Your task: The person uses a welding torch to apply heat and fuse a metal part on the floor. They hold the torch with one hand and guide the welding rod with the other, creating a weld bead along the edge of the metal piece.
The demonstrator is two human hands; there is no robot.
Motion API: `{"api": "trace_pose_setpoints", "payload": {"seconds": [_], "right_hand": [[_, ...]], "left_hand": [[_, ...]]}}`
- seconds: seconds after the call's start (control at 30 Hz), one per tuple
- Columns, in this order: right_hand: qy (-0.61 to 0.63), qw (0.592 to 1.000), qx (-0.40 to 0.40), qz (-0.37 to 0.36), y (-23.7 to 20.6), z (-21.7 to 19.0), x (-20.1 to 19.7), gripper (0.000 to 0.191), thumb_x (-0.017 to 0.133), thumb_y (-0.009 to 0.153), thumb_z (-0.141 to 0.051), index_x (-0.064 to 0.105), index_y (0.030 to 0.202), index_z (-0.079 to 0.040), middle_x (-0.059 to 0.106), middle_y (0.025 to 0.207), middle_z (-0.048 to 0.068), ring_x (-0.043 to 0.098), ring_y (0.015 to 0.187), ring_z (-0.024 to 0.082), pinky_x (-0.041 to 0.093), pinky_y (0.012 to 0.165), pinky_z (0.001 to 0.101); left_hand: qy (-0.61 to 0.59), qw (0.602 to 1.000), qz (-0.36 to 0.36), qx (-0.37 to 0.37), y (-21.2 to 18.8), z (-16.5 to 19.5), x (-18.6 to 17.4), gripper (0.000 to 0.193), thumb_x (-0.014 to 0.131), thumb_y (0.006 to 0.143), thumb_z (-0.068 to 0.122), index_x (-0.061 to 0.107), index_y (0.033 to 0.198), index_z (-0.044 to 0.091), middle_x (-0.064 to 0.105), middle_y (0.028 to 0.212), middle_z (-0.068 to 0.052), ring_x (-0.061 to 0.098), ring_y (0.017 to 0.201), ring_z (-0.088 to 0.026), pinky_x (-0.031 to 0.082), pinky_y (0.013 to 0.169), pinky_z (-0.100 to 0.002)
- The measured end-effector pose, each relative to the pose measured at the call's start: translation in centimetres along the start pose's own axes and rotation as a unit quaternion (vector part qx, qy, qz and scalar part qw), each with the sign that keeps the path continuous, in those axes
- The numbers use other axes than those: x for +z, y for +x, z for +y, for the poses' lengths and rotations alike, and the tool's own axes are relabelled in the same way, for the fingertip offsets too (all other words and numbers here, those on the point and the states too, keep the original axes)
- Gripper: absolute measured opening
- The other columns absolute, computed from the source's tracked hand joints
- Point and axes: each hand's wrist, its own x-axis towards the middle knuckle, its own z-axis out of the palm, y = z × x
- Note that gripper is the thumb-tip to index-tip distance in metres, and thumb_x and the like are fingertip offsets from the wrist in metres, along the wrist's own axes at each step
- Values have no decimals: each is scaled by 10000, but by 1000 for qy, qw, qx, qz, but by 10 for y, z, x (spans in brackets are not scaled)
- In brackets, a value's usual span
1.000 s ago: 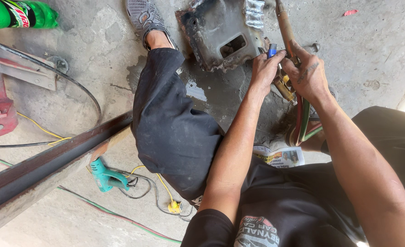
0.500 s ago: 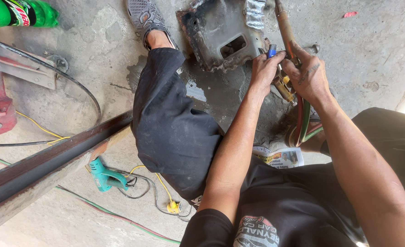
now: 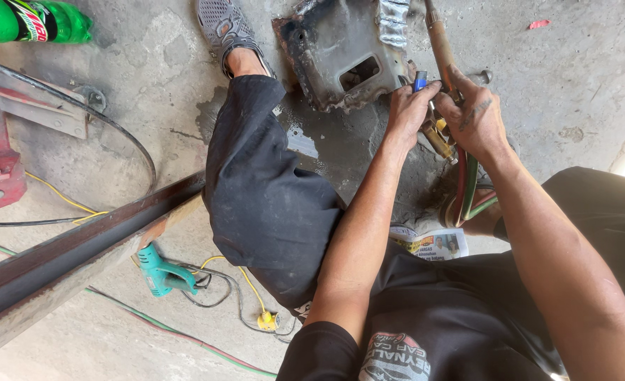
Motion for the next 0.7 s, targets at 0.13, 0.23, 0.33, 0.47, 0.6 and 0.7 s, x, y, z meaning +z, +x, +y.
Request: {"api": "trace_pose_setpoints", "payload": {"seconds": [0.13,0.23,0.33,0.47,0.6,0.7], "right_hand": [[10,1000,10,-4,1,1,-4,603,600,970,-212,531,1533,-9,626,730,113,612,673,124,501,611,327],[48,999,9,-18,-2,6,-7,552,602,980,-195,542,1498,-15,646,737,89,612,657,121,503,582,331],[100,994,-46,-8,1,8,-11,459,622,979,-184,600,1409,-24,666,770,51,598,668,109,516,577,324],[69,997,17,-7,3,4,-19,508,649,948,-222,599,1431,-73,628,719,148,579,645,149,526,597,375],[34,999,-25,23,0,0,-25,555,619,909,-266,568,1419,-53,652,736,161,686,691,185,543,668,393],[26,999,26,10,-2,-2,-25,580,598,899,-274,555,1444,-80,634,701,188,669,660,223,542,668,413]], "left_hand": [[-8,1000,11,-5,1,3,2,254,699,934,277,661,769,87,491,585,53,458,471,-63,355,406,-277],[-36,999,24,18,-1,3,3,195,695,917,226,700,822,56,591,679,27,532,579,-75,421,493,-300],[-38,997,35,55,0,13,11,153,707,901,174,725,893,22,693,826,-13,620,756,-103,513,679,-320],[-42,998,13,34,-8,27,23,135,704,901,184,724,890,51,697,803,-22,640,696,-118,492,591,-327],[-41,999,1,1,-23,36,27,159,697,919,222,693,859,74,643,730,-9,582,589,-113,432,503,-306],[-40,999,-1,-16,-29,40,25,158,694,918,227,689,866,79,629,712,-7,559,559,-114,410,480,-303]]}}
